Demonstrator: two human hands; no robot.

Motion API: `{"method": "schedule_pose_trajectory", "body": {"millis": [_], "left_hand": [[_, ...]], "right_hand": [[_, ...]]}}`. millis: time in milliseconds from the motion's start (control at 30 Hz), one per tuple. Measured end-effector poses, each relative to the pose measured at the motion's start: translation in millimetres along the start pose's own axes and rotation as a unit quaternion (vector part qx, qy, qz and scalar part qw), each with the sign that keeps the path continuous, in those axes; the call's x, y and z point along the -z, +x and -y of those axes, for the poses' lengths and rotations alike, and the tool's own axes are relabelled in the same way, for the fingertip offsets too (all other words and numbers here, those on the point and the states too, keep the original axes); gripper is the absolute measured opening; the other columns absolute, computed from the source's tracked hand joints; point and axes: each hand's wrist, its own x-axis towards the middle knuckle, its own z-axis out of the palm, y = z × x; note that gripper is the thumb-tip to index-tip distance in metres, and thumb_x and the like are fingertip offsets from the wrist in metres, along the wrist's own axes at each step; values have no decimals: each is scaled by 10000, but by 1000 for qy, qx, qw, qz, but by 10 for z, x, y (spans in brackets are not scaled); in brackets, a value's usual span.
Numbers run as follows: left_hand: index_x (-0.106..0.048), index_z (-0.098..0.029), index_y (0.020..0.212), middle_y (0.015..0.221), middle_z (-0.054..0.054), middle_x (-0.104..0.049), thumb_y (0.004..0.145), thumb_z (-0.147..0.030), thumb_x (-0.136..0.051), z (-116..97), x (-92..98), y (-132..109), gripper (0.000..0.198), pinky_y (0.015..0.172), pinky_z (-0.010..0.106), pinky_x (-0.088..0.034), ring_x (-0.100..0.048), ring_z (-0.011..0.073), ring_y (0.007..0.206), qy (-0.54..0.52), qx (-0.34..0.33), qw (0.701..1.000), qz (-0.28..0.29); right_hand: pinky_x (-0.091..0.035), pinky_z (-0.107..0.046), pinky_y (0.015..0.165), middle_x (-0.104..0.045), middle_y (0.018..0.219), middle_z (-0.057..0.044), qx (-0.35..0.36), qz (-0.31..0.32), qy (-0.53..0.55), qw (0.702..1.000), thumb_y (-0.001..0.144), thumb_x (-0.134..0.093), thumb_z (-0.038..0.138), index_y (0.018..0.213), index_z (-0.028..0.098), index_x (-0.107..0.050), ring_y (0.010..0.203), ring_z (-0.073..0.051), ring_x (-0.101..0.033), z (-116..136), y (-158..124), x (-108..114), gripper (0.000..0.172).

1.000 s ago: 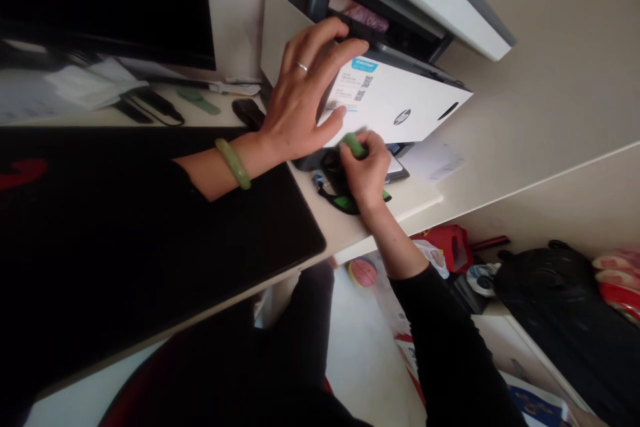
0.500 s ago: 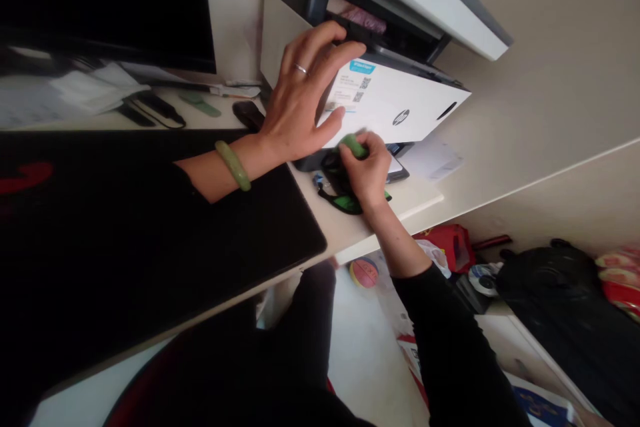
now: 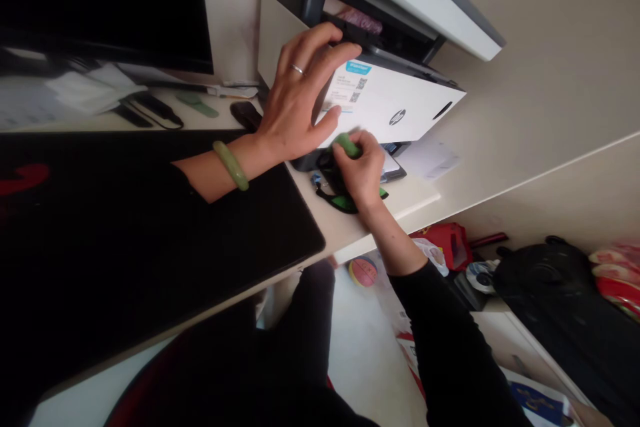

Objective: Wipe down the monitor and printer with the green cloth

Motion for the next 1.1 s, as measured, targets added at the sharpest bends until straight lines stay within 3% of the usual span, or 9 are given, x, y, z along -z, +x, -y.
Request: {"method": "schedule_pose_trajectory", "body": {"millis": [133, 333, 433, 533, 633, 767, 933, 1100], "left_hand": [[-660, -299, 1442, 1588, 68, -606, 926, -829, -596, 6, 25, 9, 742, 1315, 569, -413, -531, 351, 1482, -12, -9, 1000, 15], [-667, -353, 1439, 1552, 65, -618, 917, -800, -614, 28, 52, 17, 689, 1312, 611, -417, -540, 380, 1482, -6, -18, 1000, 8], [-683, -379, 1420, 1541, 55, -628, 900, -792, -632, 34, 42, 19, 666, 1304, 619, -422, -545, 391, 1475, -22, -17, 1000, 7], [-683, -320, 1415, 1539, 84, -631, 890, -822, -614, 31, 19, 15, 730, 1310, 638, -397, -526, 403, 1475, -53, 4, 999, -5], [-678, -309, 1414, 1534, 97, -630, 896, -813, -602, 35, 11, 9, 727, 1316, 639, -374, -514, 413, 1485, -62, 9, 998, -18], [-641, -431, 1485, 1577, 45, -610, 904, -703, -611, 62, 41, 3, 641, 1287, 620, -409, -553, 414, 1475, -29, -42, 999, 5], [-605, -454, 1533, 1573, 39, -615, 945, -616, -550, 74, 73, 7, 612, 1242, 621, -452, -587, 404, 1455, -5, -73, 997, -1], [-670, -469, 1449, 1544, 28, -636, 927, -733, -549, 46, 79, 22, 598, 1271, 621, -439, -592, 421, 1456, -35, -33, 999, 6]], "right_hand": [[-495, -367, 872, -597, 832, 18, -13, -18, -11, 1000, 861, -711, 252, 784, 248, -503, 839, -166, -558, 8, -17, -30, 222], [-542, -376, 871, -612, 880, 4, 54, 2, 22, 998, 911, -689, 241, 833, 258, -507, 867, -176, -591, 90, -70, -153, 198], [-539, -383, 888, -618, 890, 10, 30, 0, 13, 999, 891, -733, 227, 854, 245, -542, 871, -175, -599, 14, -49, -88, 195], [-543, -396, 905, -620, 898, 11, 15, -20, 5, 1000, 886, -749, 208, 864, 240, -554, 876, -179, -604, -6, -43, -65, 198], [-564, -398, 913, -629, 932, 1, 65, -8, 13, 998, 928, -710, 199, 887, 246, -557, 916, -188, -623, 129, -81, -165, 165], [-591, -398, 901, -640, 984, -15, 113, 33, 11, 993, 967, -678, 221, 943, 257, -591, 959, -201, -637, 315, -123, -280, 97], [-592, -416, 903, -644, 961, -11, 99, 35, 17, 994, 959, -712, 263, 935, 249, -620, 933, -203, -637, 171, -84, -157, 95], [-598, -441, 921, -635, 956, -24, 89, 17, 18, 996, 961, -700, 278, 931, 251, -628, 927, -213, -625, 140, -90, -165, 83]]}}
